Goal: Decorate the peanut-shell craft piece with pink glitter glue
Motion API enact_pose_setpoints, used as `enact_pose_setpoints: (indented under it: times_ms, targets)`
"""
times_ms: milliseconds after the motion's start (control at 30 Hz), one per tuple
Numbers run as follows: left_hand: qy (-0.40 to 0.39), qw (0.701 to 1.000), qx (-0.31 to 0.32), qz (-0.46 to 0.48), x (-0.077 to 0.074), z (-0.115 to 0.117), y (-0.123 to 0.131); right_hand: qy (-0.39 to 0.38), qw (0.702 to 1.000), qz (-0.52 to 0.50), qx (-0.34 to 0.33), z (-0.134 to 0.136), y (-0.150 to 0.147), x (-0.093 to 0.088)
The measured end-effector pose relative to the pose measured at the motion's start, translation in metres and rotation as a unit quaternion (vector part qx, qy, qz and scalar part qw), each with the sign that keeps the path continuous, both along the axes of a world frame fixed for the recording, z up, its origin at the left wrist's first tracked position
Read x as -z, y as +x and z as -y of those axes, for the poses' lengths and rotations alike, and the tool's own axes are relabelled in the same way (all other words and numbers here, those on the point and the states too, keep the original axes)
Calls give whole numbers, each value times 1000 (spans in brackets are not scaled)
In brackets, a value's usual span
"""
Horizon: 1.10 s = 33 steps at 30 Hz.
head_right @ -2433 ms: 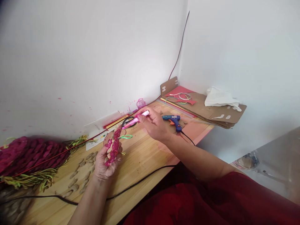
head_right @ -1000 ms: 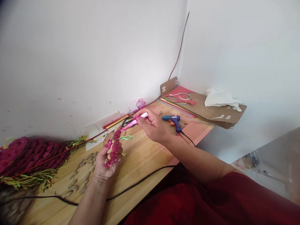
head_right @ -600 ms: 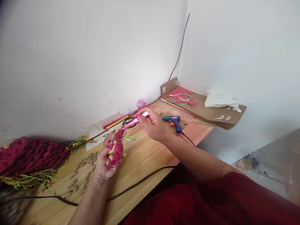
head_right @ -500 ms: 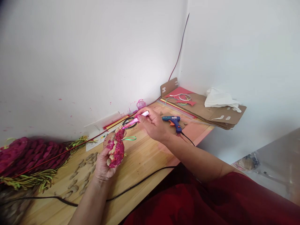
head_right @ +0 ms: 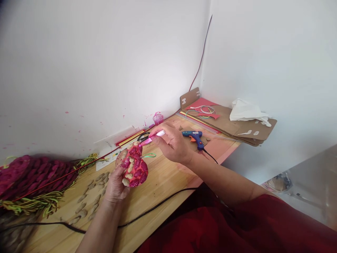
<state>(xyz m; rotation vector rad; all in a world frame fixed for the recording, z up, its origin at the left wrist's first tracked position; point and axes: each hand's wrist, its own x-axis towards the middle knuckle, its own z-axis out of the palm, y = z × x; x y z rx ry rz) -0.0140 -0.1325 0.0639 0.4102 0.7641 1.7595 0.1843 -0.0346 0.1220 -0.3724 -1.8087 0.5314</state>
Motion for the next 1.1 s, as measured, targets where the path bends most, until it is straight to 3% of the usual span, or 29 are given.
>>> enact_pose_setpoints:
  times_ms: [200, 433, 600, 800, 1100]
  targets:
    - [-4, 1000, -15, -18, 2, 0, 0, 21, 1000, 5, 13, -3, -1, 1]
    - [-28, 997, -42, -56, 6, -1, 0, -21, 1000, -14, 12, -4, 2, 4]
    - [-22, 997, -36, -70, 7, -1, -1, -46, 998, -16, -29, -4, 1, 6]
    - [-24, 995, -39, -89, 11, -2, -3, -60, 998, -18, 5, -8, 1, 8]
    - [-25, 995, -53, -83, 8, 0, 0, -149, 986, -46, -57, -6, 0, 8]
